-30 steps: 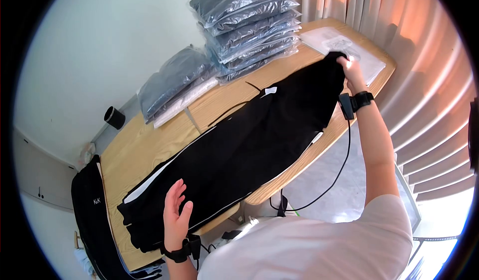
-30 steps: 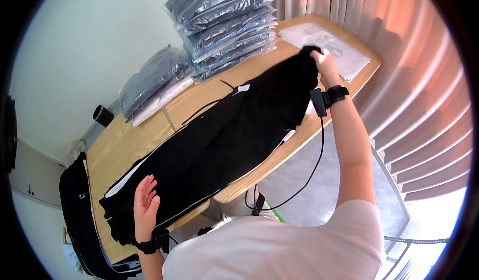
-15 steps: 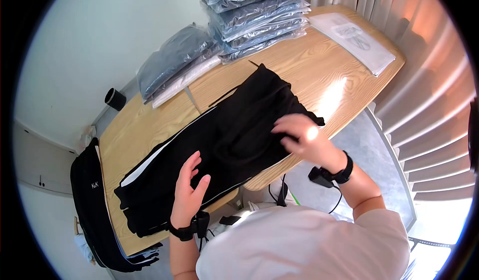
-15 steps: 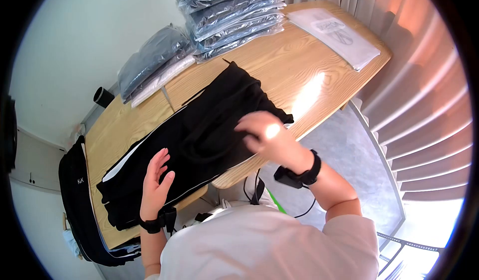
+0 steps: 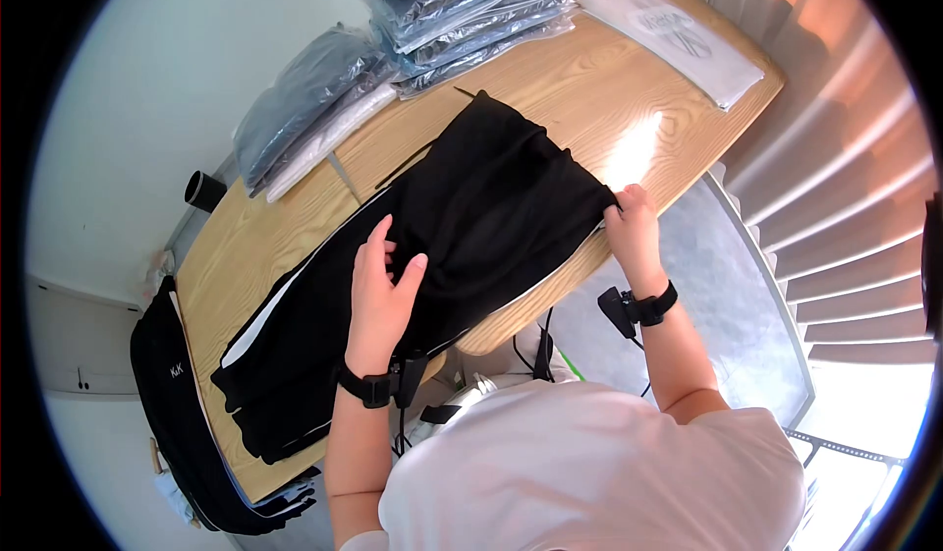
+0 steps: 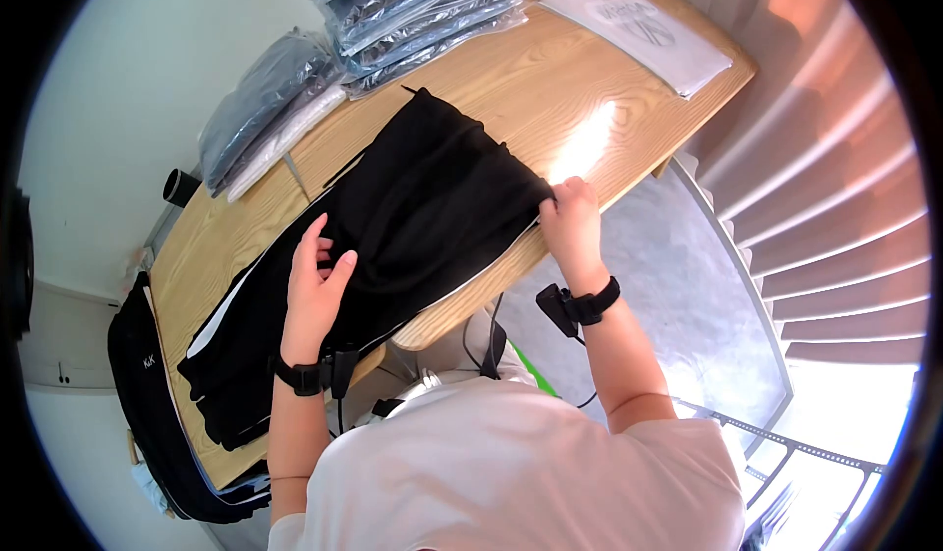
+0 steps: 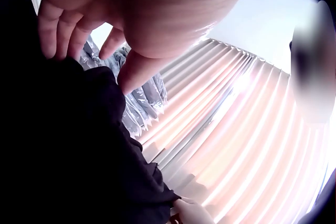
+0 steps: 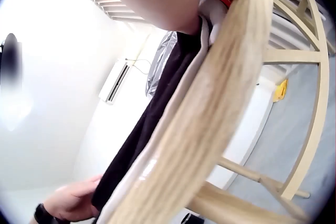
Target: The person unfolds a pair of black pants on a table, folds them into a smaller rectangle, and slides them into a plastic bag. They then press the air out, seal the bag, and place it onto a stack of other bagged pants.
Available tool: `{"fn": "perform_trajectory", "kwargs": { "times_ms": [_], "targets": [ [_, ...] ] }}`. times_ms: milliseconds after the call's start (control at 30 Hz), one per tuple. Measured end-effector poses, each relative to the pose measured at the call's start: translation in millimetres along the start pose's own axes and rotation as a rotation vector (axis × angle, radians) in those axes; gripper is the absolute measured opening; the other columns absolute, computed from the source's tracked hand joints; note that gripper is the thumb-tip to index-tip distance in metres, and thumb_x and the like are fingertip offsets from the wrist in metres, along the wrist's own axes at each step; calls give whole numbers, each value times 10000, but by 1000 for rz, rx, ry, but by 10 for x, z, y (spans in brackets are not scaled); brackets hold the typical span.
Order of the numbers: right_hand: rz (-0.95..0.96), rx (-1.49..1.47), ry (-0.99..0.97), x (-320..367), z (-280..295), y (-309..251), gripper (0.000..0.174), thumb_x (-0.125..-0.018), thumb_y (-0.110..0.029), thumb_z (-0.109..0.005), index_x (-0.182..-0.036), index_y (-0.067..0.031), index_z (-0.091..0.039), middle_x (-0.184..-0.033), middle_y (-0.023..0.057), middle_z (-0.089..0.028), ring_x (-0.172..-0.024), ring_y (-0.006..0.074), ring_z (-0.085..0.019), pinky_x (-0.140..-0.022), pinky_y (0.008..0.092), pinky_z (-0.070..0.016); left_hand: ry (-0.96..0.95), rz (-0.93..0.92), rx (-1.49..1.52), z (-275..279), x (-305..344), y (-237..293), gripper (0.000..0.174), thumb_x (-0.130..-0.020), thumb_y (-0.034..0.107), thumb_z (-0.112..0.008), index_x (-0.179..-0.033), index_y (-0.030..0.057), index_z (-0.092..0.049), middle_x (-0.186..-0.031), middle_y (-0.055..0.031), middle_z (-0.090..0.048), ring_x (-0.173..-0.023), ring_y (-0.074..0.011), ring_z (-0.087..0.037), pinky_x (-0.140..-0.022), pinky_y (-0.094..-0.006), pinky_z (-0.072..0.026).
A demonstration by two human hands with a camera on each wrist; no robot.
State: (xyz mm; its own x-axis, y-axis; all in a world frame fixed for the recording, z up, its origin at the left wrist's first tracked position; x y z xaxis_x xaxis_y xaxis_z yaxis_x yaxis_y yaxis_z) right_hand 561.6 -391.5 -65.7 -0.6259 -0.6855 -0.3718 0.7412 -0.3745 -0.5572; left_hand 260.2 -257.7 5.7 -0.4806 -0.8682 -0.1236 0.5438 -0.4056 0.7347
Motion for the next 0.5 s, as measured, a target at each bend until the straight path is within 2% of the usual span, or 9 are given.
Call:
{"fn": "perform_trajectory", "kwargs": {
  "times_ms": [133,200,233,267,333,367,400,500],
  "targets": [
    [62,-98,129,-12,1,-90,280,-694,36,-530,-955,-28,-606,-826,144,-553,-858,340,-533,-779,422,-448,-18,0,41,-129,-26,23,566,-811,174,-681,-1307,44,-442,-996,-124,-525,-854,-230,-516,-741,-312,-454],
    [75,-122,173,-20,22,-119,273,-691,49,-525,-945,-31,-586,-835,145,-547,-846,340,-529,-771,424,-446,-165,3,-58,-169,-62,-33,490,-781,125,-680,-1230,33,-508,-869,-97,-526,-783,-212,-525,-702,-321,-452],
    [39,-135,157,-22,45,-147,284,-679,64,-518,-941,-34,-564,-835,145,-541,-845,342,-525,-771,429,-443,-116,-30,19,-189,-61,12,361,-763,16,-647,-1115,-2,-572,-767,-31,-481,-681,-127,-470,-642,-243,-403],
    [5,-148,142,-28,56,-163,296,-667,79,-511,-937,-36,-543,-836,145,-535,-845,344,-522,-771,433,-440,-114,-33,20,-153,-79,10,361,-763,16,-647,-1115,-2,-572,-767,-31,-481,-681,-127,-470,-642,-243,-403],
    [32,-125,156,-19,7,-149,293,-655,86,-505,-919,-38,-538,-829,143,-530,-848,346,-518,-772,431,-438,222,-332,56,12,-119,55,290,-735,-57,-604,-1020,-6,-601,-753,-21,-460,-652,-118,-437,-615,-227,-379],
    [57,-103,167,-15,-5,-145,291,-644,94,-499,-901,-40,-533,-822,142,-525,-852,348,-514,-773,429,-436,276,-250,95,106,-94,86,291,-673,-123,-549,-932,-5,-608,-762,-74,-472,-659,-181,-475,-600,-273,-399],
    [60,-102,169,-12,2,-153,291,-644,94,-499,-901,-40,-533,-822,142,-525,-852,348,-514,-773,429,-436,334,-276,49,179,-88,58,300,-669,-129,-558,-935,1,-606,-760,-73,-467,-649,-184,-473,-591,-278,-396],
    [77,-16,119,-12,-16,-194,272,-638,92,-493,-874,-40,-525,-818,140,-516,-849,350,-508,-763,430,-433,78,-156,-105,191,-71,-124,276,-705,-72,-632,-968,9,-608,-768,-91,-485,-658,-213,-500,-602,-305,-421]
  ]
}}
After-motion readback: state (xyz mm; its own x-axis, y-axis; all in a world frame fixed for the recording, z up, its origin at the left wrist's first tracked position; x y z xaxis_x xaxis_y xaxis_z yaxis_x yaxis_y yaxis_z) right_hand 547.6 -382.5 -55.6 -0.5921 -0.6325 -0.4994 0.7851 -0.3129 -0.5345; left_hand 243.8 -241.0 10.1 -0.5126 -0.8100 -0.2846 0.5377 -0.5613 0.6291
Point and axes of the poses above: each hand's wrist, its own x-axis away from the middle knuckle, its own z-axis out of the back of the hand, y = z × x, the point moved 1 cm from there along -x, towards the middle knuckle
